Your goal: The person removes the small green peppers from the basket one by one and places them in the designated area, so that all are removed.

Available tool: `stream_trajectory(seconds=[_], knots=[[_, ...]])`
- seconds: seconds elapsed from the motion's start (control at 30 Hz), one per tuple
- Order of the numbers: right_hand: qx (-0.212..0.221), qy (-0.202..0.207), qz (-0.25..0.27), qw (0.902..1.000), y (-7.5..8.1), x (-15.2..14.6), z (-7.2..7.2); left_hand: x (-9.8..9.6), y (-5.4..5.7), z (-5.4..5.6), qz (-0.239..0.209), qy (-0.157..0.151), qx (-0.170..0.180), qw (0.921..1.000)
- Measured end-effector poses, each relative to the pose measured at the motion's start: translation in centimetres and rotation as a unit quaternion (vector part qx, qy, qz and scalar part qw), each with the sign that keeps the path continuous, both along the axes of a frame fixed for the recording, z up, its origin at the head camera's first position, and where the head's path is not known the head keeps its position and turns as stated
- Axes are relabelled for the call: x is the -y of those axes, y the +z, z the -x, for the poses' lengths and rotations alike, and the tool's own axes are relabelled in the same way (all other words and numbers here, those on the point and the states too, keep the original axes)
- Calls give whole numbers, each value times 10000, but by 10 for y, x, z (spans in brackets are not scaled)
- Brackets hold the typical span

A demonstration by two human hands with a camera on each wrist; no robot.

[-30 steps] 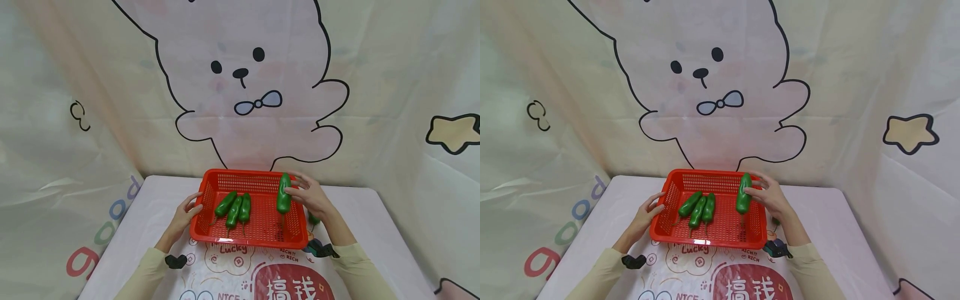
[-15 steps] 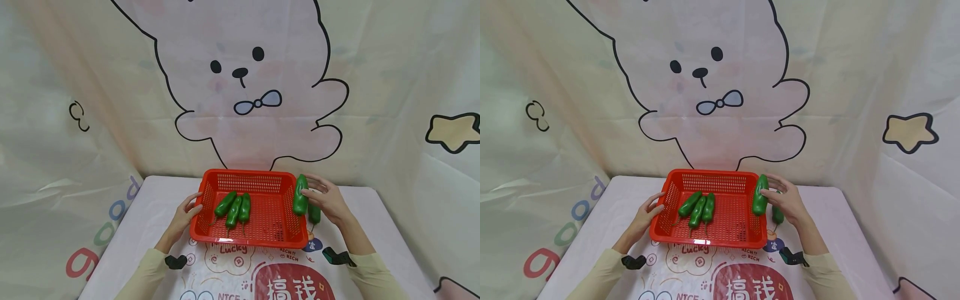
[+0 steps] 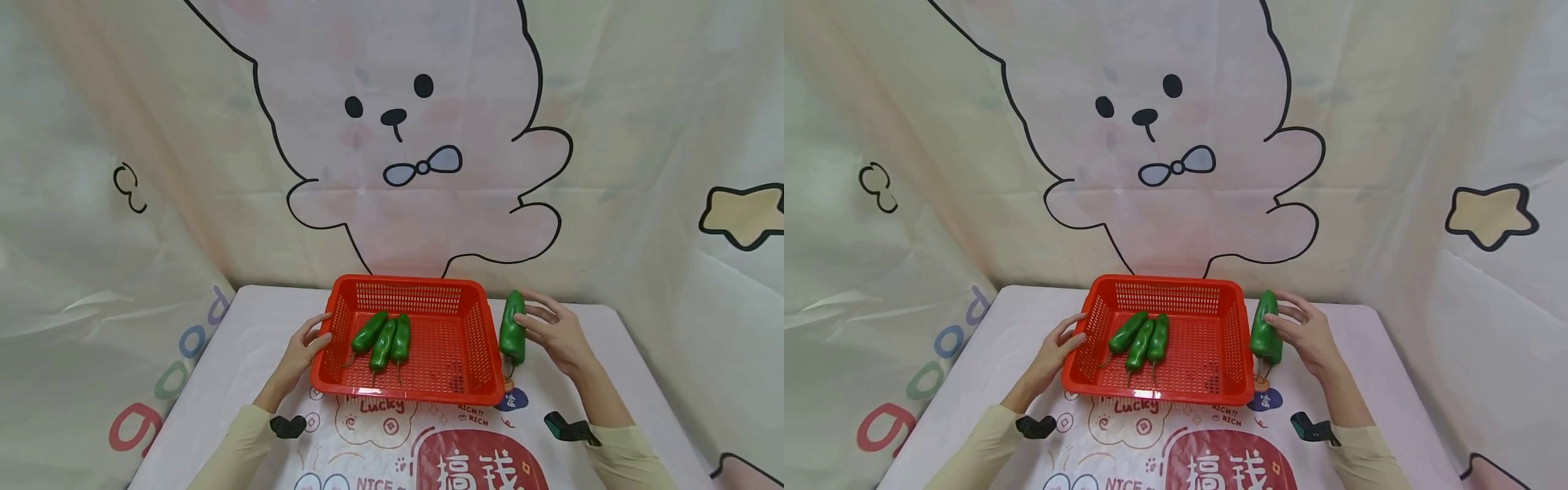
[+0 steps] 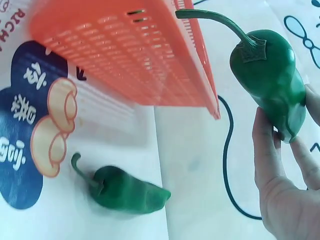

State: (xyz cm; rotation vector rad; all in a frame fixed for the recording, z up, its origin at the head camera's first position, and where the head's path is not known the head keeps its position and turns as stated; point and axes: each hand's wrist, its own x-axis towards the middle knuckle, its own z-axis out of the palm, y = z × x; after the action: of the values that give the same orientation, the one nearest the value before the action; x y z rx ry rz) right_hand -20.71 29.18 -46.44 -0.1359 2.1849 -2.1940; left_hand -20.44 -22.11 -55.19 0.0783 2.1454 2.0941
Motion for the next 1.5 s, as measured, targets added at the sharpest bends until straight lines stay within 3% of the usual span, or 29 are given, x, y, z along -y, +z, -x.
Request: stream_trajectory(seconds=[0.23, 0.77, 1.07, 1.5], knots=[[42, -173, 235, 9996, -6, -18, -2, -1, 0, 0, 40, 60, -9, 10000], [184, -562, 99, 9982, -26, -52, -6, 0, -4, 2, 63, 85, -21, 9999], [282, -636, 85, 9975, -40, -67, -1, -1, -4, 2, 145, 159, 90, 9997], [812, -683, -23, 9944, -55, -84, 14, -1, -3, 1, 93, 160, 114, 9998]])
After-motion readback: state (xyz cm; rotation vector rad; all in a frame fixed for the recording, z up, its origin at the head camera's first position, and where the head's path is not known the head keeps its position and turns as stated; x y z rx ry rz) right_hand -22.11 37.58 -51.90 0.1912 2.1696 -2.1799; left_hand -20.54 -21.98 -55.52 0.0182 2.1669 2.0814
